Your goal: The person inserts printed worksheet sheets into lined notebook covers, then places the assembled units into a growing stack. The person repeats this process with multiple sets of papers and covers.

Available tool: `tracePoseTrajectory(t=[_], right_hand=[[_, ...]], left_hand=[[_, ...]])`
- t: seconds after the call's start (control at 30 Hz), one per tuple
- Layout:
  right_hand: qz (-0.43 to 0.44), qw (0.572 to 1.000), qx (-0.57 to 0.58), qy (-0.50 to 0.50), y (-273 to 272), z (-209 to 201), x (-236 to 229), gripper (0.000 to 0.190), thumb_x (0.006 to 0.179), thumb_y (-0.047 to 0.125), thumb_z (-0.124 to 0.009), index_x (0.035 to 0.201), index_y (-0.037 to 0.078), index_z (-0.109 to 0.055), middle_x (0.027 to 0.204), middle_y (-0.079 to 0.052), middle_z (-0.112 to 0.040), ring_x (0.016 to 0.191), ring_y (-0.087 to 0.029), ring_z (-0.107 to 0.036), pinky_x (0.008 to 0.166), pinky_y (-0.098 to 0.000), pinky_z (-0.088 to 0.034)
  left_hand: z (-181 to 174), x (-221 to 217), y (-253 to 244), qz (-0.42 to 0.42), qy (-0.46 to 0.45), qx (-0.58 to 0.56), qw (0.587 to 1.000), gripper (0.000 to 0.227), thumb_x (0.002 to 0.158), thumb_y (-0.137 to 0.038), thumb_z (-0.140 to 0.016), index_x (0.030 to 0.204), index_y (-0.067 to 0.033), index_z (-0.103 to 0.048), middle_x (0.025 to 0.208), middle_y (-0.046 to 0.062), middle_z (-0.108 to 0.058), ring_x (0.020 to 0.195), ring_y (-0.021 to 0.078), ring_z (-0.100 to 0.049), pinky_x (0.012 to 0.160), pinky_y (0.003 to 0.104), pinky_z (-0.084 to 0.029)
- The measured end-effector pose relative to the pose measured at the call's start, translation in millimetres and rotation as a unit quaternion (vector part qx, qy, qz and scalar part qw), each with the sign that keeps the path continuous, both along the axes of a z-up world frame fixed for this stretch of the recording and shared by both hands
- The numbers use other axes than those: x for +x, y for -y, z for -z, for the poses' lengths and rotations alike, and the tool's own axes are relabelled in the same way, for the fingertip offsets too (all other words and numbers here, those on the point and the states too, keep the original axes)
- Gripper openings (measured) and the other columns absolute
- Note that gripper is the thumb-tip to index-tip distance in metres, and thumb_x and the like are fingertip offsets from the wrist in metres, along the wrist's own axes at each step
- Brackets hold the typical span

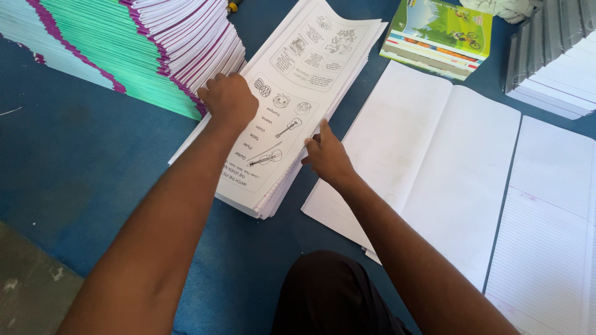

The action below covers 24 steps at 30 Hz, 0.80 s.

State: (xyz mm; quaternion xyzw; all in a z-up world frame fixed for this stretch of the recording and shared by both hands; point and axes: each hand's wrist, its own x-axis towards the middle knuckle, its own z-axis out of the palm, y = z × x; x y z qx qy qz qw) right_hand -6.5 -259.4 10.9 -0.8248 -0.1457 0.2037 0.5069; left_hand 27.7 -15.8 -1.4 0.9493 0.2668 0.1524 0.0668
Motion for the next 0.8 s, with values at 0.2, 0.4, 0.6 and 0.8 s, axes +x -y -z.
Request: tracePoseTrajectory(t=[0.2, 0.4, 0.6, 0.8], right_hand=[[-0.012, 1.0, 0.015, 0.007, 4.1, 5.8, 3.3, 0.065, 0.1, 0.018, -0.047, 0.157, 0.003, -0.019, 0.116, -0.02, -0.067, 0.083, -0.024, -0.076, 0.066, -0.0361, -0.06], [-0.008, 1.0, 0.009, -0.001, 3.0, 4.7, 3.4, 0.073, 0.1, 0.019, -0.048, 0.159, 0.004, -0.009, 0.125, -0.021, -0.065, 0.084, -0.025, -0.075, 0.067, -0.0358, -0.06], [-0.008, 1.0, -0.017, 0.001, -1.3, 1.6, 1.1, 0.073, 0.1, 0.022, -0.048, 0.159, 0.003, -0.01, 0.127, -0.02, -0.067, 0.084, -0.025, -0.075, 0.072, -0.0345, -0.059], [-0.017, 1.0, 0.003, 0.016, -4.9, -0.8, 2.5, 0.072, 0.101, 0.022, -0.047, 0.157, -0.004, -0.011, 0.123, -0.021, -0.066, 0.088, -0.024, -0.074, 0.076, -0.0334, -0.061]], left_hand=[[-9.5, 2.7, -5.3, -0.014, -0.046, -0.071, 0.996, 0.026, 0.089, -0.02, -0.068, 0.107, -0.0024, -0.072, 0.115, 0.02, -0.064, 0.111, 0.0392, -0.061, 0.094, 0.057, -0.045], [-11.1, -11.0, -2.1, -0.008, 0.003, -0.09, 0.996, 0.038, 0.091, -0.034, -0.072, 0.111, -0.0021, -0.07, 0.124, 0.017, -0.059, 0.121, 0.037, -0.054, 0.096, 0.059, -0.042], [-9.6, -17.5, -9.2, -0.011, 0.016, -0.092, 0.996, 0.035, 0.091, -0.033, -0.073, 0.11, -0.0027, -0.071, 0.123, 0.016, -0.058, 0.119, 0.0364, -0.053, 0.096, 0.057, -0.043], [-6.6, -29.7, -10.0, 0.038, 0.078, -0.031, 0.996, 0.029, 0.092, -0.024, -0.071, 0.119, -0.014, -0.072, 0.116, 0.017, -0.057, 0.112, 0.0371, -0.052, 0.089, 0.057, -0.045]])
